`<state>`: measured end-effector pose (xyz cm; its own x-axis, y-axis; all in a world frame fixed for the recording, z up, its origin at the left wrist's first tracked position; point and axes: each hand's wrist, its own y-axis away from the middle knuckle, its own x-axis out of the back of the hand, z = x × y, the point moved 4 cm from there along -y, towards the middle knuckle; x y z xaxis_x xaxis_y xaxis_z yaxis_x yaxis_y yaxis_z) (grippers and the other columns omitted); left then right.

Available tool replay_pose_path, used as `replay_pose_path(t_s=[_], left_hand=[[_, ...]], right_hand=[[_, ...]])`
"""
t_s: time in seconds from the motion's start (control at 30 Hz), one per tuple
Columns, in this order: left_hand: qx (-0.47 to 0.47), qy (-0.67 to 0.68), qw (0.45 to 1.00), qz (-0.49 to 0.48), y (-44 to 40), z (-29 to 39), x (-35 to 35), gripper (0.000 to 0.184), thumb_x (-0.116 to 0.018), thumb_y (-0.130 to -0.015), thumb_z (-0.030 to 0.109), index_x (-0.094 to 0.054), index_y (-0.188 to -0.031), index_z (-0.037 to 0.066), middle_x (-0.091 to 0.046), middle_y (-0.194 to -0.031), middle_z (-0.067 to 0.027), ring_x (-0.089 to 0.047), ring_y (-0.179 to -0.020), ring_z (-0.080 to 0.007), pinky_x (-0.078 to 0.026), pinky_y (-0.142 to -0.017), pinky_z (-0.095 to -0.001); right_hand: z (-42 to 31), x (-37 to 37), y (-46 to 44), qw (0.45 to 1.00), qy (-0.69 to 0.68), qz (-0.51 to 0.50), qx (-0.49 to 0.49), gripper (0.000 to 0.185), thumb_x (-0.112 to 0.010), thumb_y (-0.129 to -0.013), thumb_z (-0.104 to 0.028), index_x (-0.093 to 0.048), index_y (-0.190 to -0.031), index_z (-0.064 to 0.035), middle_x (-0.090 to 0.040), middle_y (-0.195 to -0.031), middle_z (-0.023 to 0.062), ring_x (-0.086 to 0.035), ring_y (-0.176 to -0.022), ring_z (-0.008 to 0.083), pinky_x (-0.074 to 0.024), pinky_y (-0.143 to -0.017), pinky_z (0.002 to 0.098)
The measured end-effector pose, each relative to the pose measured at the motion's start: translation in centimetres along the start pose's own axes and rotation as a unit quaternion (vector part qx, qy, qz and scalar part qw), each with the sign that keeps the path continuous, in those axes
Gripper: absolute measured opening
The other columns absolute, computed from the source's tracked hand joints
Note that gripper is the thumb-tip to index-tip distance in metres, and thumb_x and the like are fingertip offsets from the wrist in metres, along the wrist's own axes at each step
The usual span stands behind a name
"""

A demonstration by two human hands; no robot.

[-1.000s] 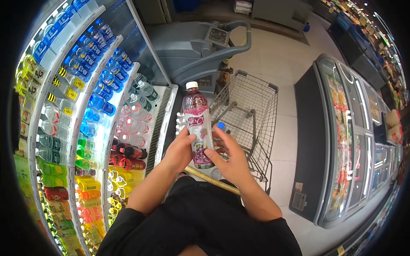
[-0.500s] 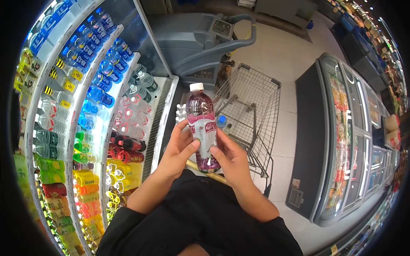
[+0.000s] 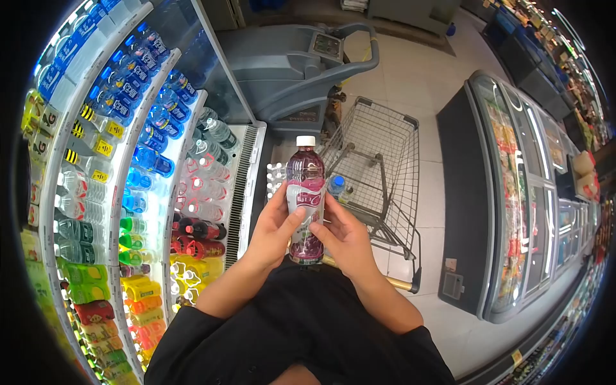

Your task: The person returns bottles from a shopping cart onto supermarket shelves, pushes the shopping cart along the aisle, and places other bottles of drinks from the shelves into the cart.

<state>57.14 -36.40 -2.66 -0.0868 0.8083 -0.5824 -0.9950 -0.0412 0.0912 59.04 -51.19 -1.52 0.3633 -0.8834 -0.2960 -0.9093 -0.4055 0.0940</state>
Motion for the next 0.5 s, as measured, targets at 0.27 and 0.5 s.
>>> replay_pose_path(t_s=[0.27,0.5], left_hand=[[-0.012,0.021,1.0,-0.012,2.4,4.1,6.1,0.075,-0.06,-0.098,-0.006,-0.024,-0.163,0.003,-0.045,-0.155,-0.0169,-0.047,-0.14,-0.0254,-0.038,-0.117,-0.0419],[-0.063,0.019,0.997,0.047,4.2,5.9,9.6,0.079,-0.064,-0.094,-0.008,-0.025,-0.162,0.003,-0.047,-0.152,-0.0203,-0.054,-0.134,-0.0258,-0.043,-0.114,-0.0399]], right_hand=[[2.4,-5.6,-2.1,0.999,-0.005,-0.038,-0.036,0.063,-0.067,-0.098,-0.002,-0.038,-0.154,0.0067,-0.052,-0.148,0.0187,-0.051,-0.137,0.0249,-0.0438,-0.113,0.038],[3.2,-9.9,-2.7,0.998,0.016,-0.059,-0.03,0.065,-0.067,-0.098,-0.001,-0.036,-0.155,0.0062,-0.051,-0.149,0.0171,-0.051,-0.137,0.0245,-0.0442,-0.112,0.0378]])
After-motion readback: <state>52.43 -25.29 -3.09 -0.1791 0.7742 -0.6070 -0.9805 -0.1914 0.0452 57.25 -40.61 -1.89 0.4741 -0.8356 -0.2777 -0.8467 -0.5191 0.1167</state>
